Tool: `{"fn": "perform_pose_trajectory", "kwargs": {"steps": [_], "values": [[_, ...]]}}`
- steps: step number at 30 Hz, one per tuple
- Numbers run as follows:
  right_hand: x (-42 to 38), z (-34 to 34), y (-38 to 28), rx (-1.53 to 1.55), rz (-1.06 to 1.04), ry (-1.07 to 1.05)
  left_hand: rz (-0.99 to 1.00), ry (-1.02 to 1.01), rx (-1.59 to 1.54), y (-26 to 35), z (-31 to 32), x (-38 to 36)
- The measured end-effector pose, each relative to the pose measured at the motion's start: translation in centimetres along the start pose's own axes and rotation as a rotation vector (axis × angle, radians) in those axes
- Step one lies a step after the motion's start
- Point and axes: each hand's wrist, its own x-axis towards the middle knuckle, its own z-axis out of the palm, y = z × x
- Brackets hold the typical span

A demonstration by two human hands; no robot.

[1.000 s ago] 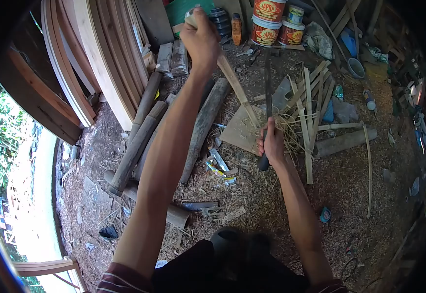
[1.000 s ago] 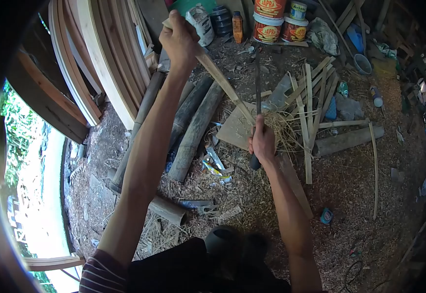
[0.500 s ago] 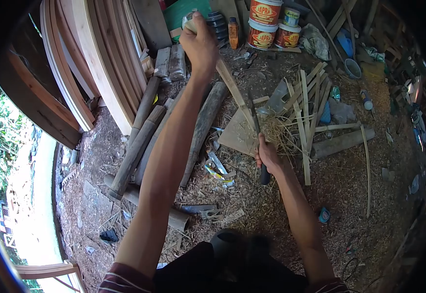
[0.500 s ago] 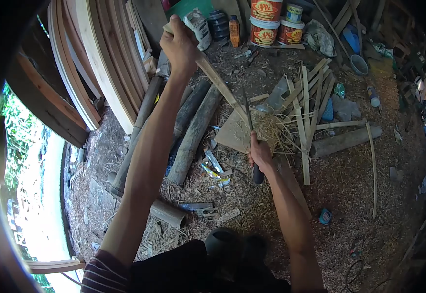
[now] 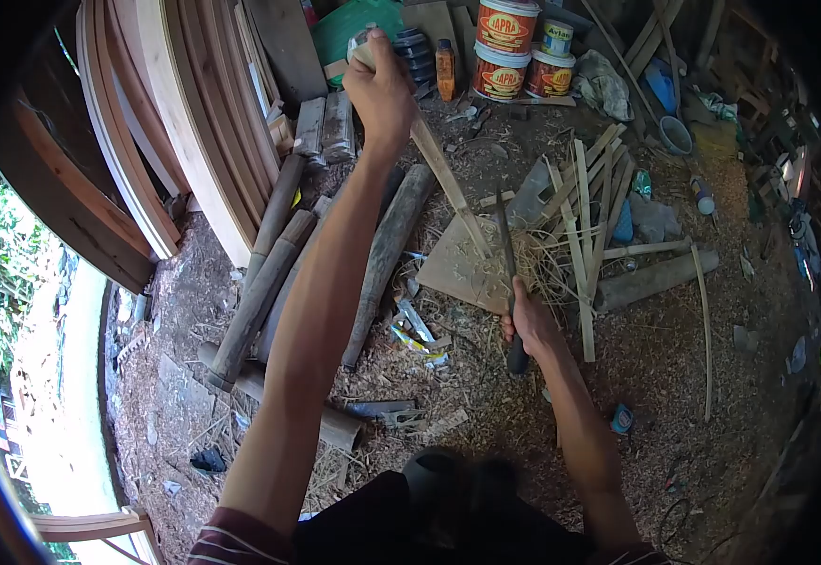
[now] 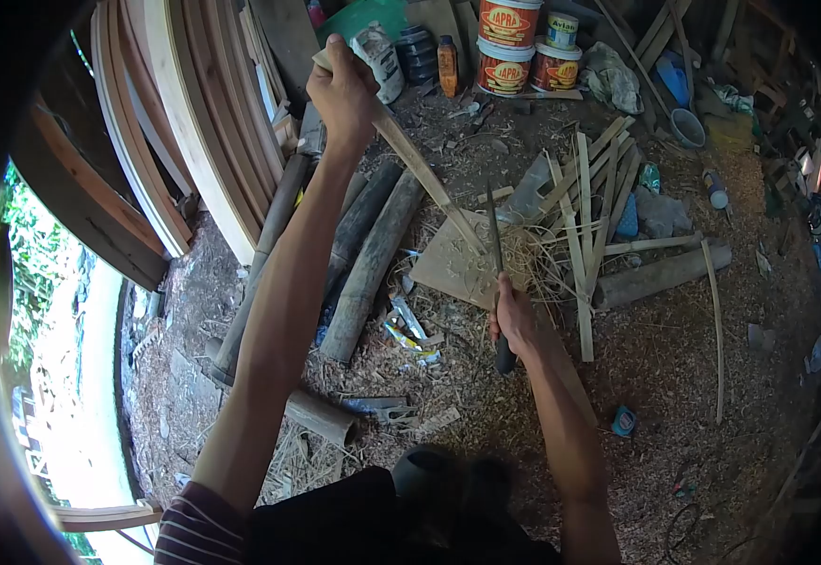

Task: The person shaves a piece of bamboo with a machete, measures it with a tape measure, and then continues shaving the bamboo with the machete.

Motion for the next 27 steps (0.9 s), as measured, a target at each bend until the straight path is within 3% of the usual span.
{"fn": "perform_pose_trajectory", "kwargs": {"steps": [2, 4, 7, 8, 9, 11, 13, 16, 19, 21, 23, 27], "values": [[-0.6, 0.4, -0.7, 0.041, -0.103, -0.01, 0.004, -0.011, 0.0, -0.2, 0.2, 0.0], [-0.4, 0.9, -1.5, 0.024, -0.366, -0.005, 0.01, -0.048, 0.048, -0.4, 0.5, 0.0], [2.3, 1.8, -0.1, -0.085, -0.317, -0.029, 0.025, -0.111, 0.036, -0.6, 1.1, -0.1], [2.9, 2.2, 0.6, -0.098, -0.124, -0.039, 0.028, -0.112, 0.033, -0.5, 1.2, -0.1], [3.3, 2.1, 0.9, -0.099, -0.129, -0.04, 0.029, -0.094, 0.03, -0.5, 1.3, -0.1], [4.0, 1.4, 1.3, 0.087, 0.105, -0.008, 0.034, -0.079, 0.028, -0.5, 1.2, 0.3], [2.5, 1.2, 0.2, 0.058, 0.099, -0.028, 0.03, -0.079, -0.014, -0.7, 1.0, 0.1], [1.9, 1.8, -2.0, 0.171, -0.211, -0.008, 0.01, -0.094, -0.023, -1.2, 1.0, 0.3], [2.4, 2.5, -0.5, 0.222, -0.366, 0.05, -0.012, -0.03, 0.136, -1.9, 1.5, 1.0], [2.8, 2.1, 0.7, 0.078, -0.28, 0.028, -0.004, -0.032, 0.18, -2.0, 1.4, 0.8], [3.0, 1.6, 0.7, -0.029, -0.007, -0.018, 0.01, -0.036, 0.044, -1.5, 0.9, 0.6], [1.0, 1.5, -2.2, 0.055, -0.066, -0.035, 0.031, -0.028, 0.082, -1.2, 1.0, 0.5]]}}
